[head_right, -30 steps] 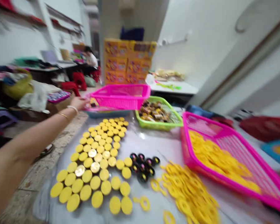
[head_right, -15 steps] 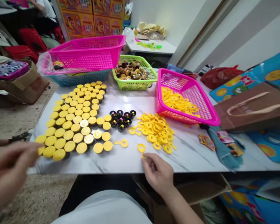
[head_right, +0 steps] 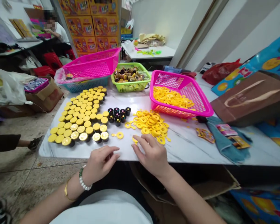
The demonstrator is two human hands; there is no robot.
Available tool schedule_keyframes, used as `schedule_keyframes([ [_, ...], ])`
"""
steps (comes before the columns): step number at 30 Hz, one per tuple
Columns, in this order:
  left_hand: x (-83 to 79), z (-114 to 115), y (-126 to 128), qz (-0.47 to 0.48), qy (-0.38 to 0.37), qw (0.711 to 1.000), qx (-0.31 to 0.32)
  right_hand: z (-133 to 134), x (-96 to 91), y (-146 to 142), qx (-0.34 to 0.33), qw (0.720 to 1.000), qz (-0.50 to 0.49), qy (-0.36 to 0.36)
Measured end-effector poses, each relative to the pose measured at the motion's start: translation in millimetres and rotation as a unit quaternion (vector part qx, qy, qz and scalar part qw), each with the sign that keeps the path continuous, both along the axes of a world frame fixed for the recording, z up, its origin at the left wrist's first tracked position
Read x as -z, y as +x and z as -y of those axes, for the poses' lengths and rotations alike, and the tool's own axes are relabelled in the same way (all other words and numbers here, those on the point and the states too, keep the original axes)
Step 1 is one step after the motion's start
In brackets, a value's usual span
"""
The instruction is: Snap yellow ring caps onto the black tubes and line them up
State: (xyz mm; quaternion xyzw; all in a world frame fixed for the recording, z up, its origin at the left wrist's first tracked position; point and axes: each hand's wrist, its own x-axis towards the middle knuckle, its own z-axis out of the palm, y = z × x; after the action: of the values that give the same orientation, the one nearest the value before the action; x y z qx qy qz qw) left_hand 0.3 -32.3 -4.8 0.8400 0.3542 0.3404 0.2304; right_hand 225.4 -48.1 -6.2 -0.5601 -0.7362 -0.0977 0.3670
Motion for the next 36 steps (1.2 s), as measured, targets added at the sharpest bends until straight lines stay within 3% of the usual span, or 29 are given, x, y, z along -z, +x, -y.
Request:
schedule_keyframes([
  [4, 2.2, -8.9, 6.8, -0.018, -0.024, 0.999, -0.037, -44.4, -11.8, -10.2, -0.028, 0.997, 0.064, 0.023],
  [8, -0.1, -19.5, 0.7, -0.062, -0.044, 0.994, -0.083, -83.5, -14.3, -23.4, -0.048, 0.991, 0.121, -0.026],
  [19, 4.8, -13.1, -1.6, -0.078, -0.003, 0.993, -0.087, -103.2, -13.1, -28.6, -0.077, 0.982, 0.153, -0.074],
  [23, 6.6, -9.6, -0.5, -0.022, 0.0, 0.997, -0.077, -86.9, -33.2, -18.6, -0.143, 0.976, 0.131, -0.096],
  [28, 9.2, -2.4, 3.6, 0.015, -0.008, 0.998, -0.066, -31.1, -59.5, -19.4, -0.28, 0.937, 0.118, -0.174],
  [32, 11.1, -1.8, 6.4, -0.033, -0.015, 0.999, -0.036, -1.5, -47.5, -20.5, -0.27, 0.94, 0.095, -0.183],
  [36, 10.4, -4.5, 5.7, -0.053, -0.034, 0.997, -0.044, 4.6, -31.0, 8.0, -0.203, 0.957, 0.097, -0.182],
])
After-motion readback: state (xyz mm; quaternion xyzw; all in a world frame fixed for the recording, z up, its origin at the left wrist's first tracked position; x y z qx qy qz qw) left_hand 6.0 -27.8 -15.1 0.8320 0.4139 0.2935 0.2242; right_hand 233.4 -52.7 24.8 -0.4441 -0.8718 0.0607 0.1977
